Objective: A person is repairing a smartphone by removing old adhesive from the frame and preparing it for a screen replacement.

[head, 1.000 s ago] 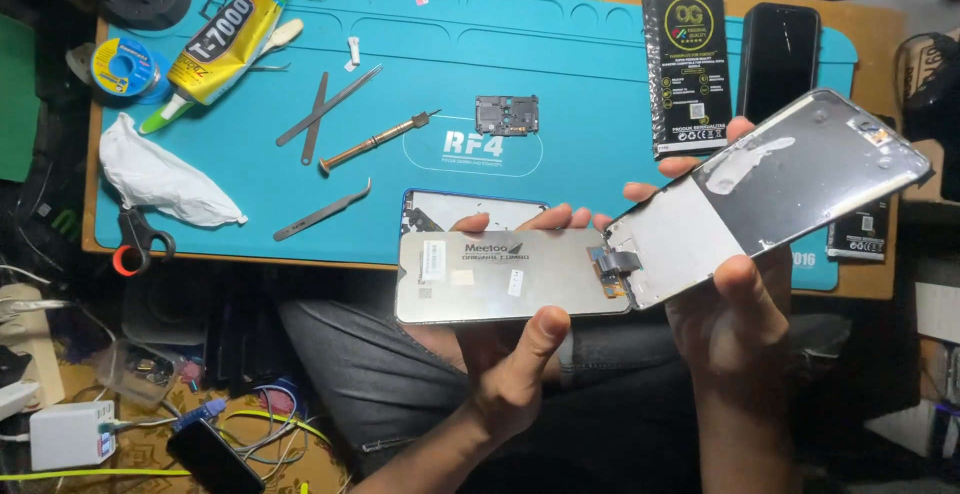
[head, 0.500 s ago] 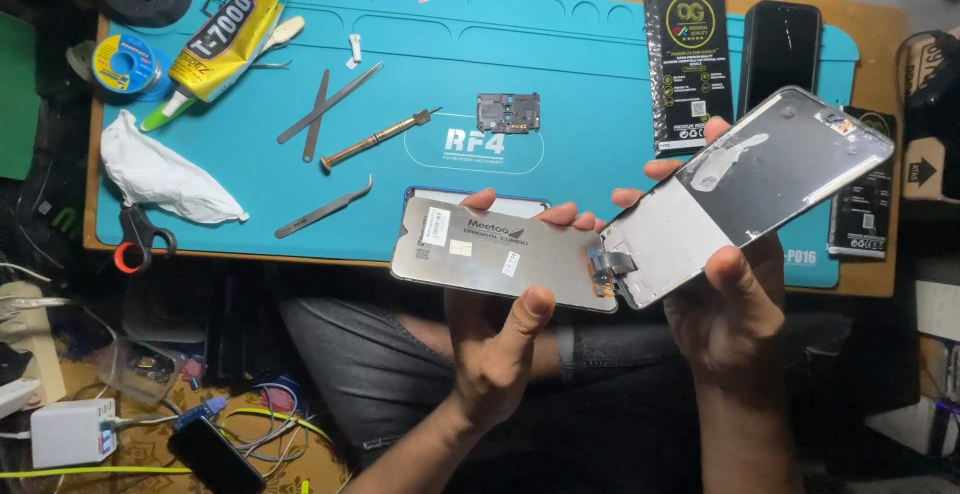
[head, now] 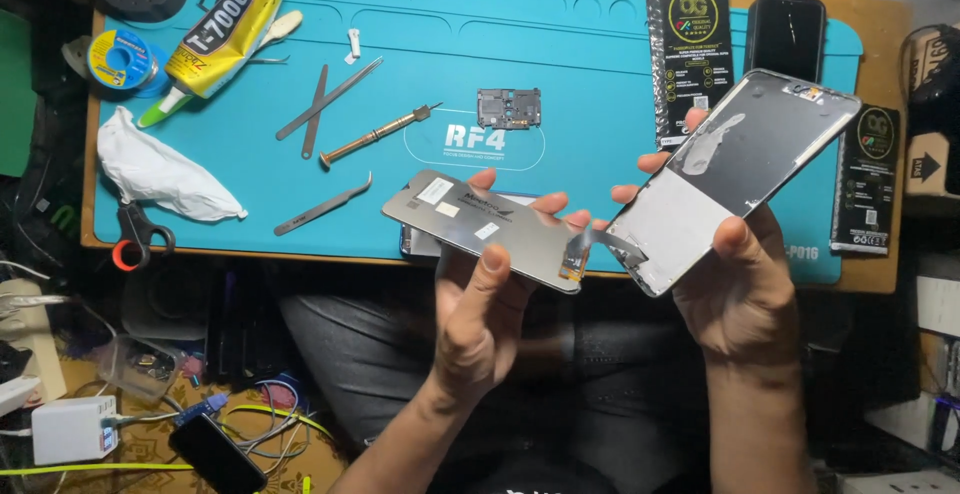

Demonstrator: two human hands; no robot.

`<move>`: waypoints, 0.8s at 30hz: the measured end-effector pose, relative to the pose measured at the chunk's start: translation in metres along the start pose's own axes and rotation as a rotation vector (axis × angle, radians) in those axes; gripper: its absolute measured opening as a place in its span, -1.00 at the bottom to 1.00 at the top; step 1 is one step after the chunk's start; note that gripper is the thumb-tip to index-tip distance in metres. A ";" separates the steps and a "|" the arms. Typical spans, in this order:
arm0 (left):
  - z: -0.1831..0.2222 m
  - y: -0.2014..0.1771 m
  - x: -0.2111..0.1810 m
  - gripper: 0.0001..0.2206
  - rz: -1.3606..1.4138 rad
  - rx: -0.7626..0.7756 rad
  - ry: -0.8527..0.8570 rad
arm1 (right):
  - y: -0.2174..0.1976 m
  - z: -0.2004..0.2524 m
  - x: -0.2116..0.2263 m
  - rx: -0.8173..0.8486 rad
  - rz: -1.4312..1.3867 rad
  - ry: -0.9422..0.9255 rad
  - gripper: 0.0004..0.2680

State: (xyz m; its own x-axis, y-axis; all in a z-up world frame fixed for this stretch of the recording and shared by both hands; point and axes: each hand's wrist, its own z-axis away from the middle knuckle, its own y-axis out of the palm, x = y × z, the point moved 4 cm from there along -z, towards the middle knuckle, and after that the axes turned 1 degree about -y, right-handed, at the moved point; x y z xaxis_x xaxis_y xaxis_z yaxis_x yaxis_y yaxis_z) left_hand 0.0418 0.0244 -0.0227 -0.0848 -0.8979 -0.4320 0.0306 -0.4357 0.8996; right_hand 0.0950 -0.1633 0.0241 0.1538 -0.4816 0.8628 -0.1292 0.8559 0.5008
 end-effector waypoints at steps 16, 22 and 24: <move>-0.007 -0.016 -0.045 -0.19 -0.038 0.053 -0.011 | -0.021 -0.023 -0.014 -0.125 0.484 -0.069 -0.43; -0.001 -0.010 -0.040 -0.48 -0.402 0.031 -0.112 | -0.018 -0.025 -0.020 -0.129 0.515 -0.029 -0.45; 0.001 -0.012 -0.033 -0.54 -0.405 0.059 -0.105 | -0.017 -0.025 -0.020 -0.128 0.540 -0.029 -0.44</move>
State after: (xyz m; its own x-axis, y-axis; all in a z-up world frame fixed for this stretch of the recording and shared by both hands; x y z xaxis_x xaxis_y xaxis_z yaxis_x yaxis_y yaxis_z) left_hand 0.0436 0.0589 -0.0188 -0.1797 -0.6418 -0.7455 -0.0827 -0.7453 0.6616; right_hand 0.1183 -0.1635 -0.0035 0.0715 0.0288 0.9970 -0.0621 0.9978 -0.0243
